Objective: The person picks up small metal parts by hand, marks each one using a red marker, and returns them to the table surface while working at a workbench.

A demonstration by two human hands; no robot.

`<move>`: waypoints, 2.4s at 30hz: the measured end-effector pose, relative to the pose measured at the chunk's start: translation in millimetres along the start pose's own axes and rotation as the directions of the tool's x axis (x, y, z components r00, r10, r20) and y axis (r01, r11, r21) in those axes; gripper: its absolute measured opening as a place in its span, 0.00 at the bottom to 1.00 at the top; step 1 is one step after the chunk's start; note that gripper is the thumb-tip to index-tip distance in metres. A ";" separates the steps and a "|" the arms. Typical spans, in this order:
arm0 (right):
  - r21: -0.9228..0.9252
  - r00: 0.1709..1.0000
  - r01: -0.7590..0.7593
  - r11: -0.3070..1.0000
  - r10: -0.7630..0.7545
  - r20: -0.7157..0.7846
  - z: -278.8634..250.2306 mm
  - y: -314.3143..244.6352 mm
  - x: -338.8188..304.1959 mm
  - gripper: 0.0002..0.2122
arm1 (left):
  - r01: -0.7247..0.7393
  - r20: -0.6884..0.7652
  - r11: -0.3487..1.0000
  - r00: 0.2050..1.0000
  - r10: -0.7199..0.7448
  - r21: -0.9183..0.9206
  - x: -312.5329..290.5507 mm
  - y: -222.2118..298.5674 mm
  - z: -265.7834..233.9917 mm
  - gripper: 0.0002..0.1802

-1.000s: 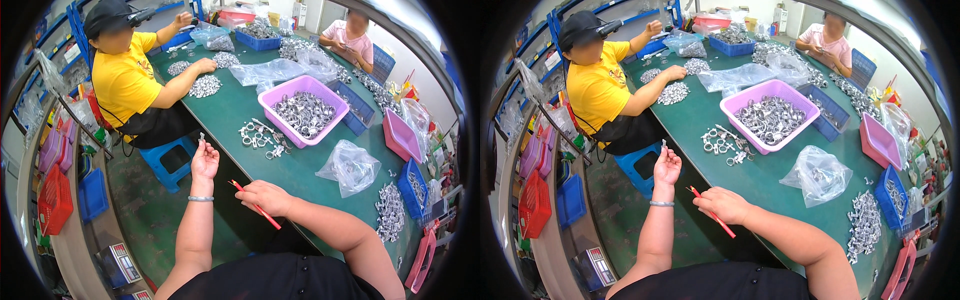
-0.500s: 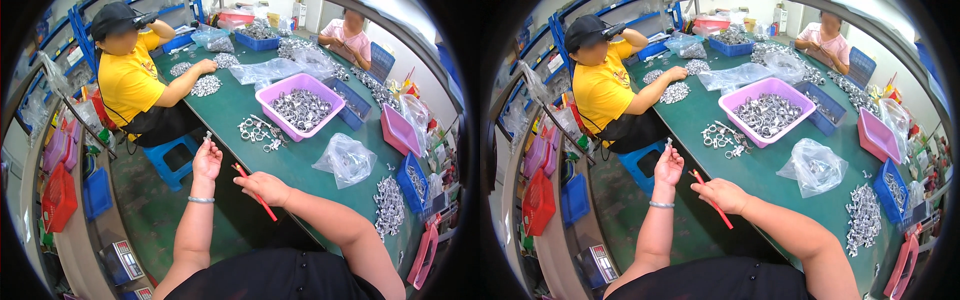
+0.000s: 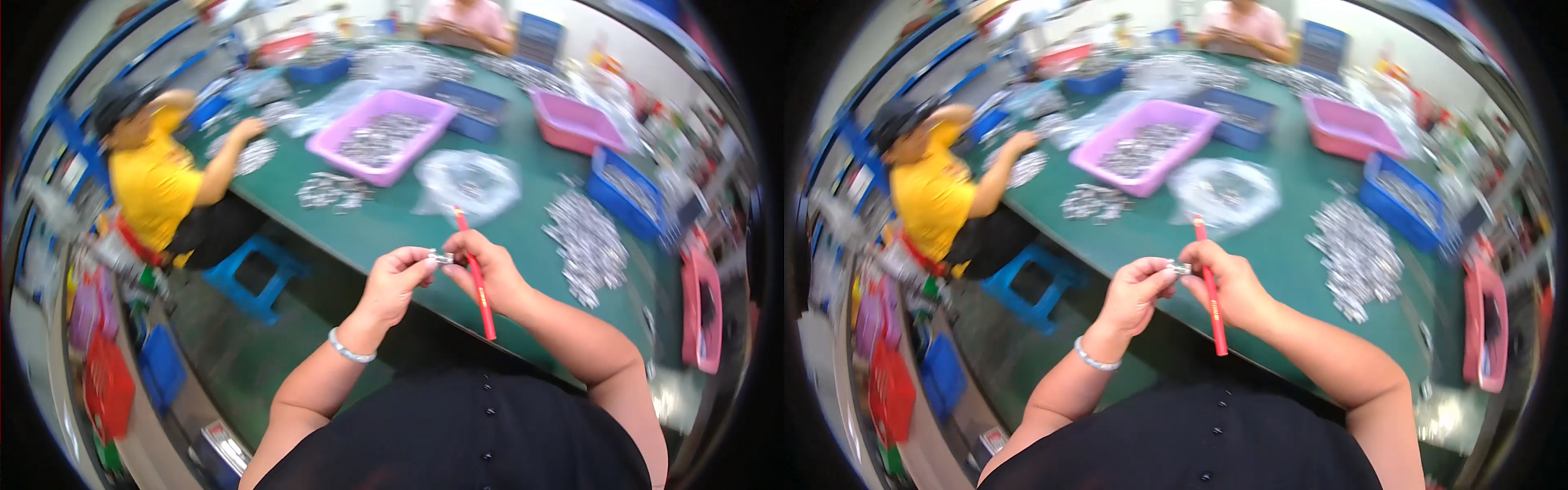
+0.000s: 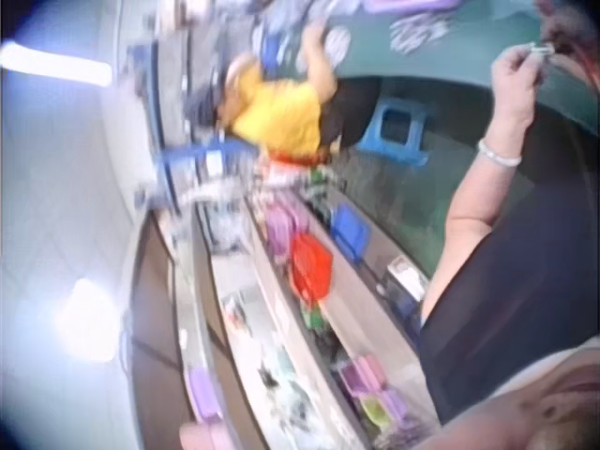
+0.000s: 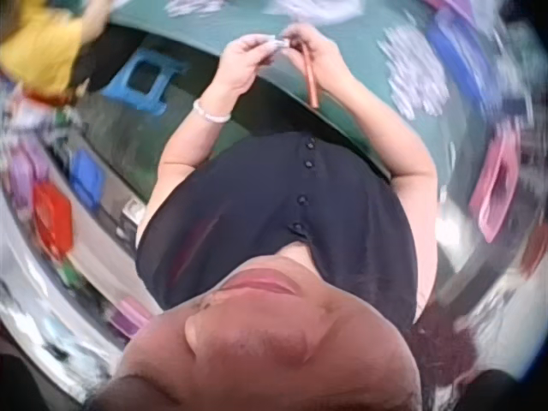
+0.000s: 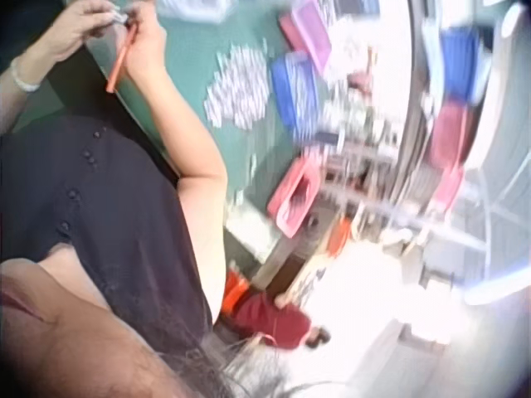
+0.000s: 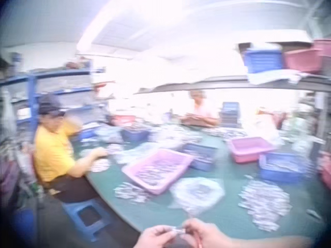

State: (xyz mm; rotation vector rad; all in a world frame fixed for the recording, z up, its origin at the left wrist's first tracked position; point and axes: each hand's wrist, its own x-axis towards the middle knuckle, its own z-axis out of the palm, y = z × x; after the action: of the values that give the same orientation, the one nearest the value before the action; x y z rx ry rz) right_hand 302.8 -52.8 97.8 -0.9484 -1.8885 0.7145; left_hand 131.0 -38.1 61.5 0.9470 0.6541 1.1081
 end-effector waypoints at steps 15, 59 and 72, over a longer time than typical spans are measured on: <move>0.070 0.693 -0.461 0.884 0.409 -0.594 -219.6 25.7 -249.2 0.13 | 0.171 0.478 0.893 0.794 -0.375 0.416 8.2 -113.7 217.0 0.12; -0.482 0.885 -0.448 0.753 0.298 -0.357 -169.7 74.0 -177.5 0.10 | -0.088 0.389 0.884 0.915 -0.111 0.458 26.4 -115.7 124.7 0.08; -0.084 0.746 -0.602 0.794 0.521 -0.414 -174.0 58.9 -178.6 0.12 | -0.146 0.432 0.881 0.899 -0.071 0.450 25.6 -117.4 125.1 0.07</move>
State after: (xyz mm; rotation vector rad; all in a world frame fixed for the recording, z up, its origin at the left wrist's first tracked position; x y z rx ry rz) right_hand 534.1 -152.0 50.0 -1.7148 -1.3463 0.6184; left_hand 295.8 -68.7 16.4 1.5864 0.5383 0.7305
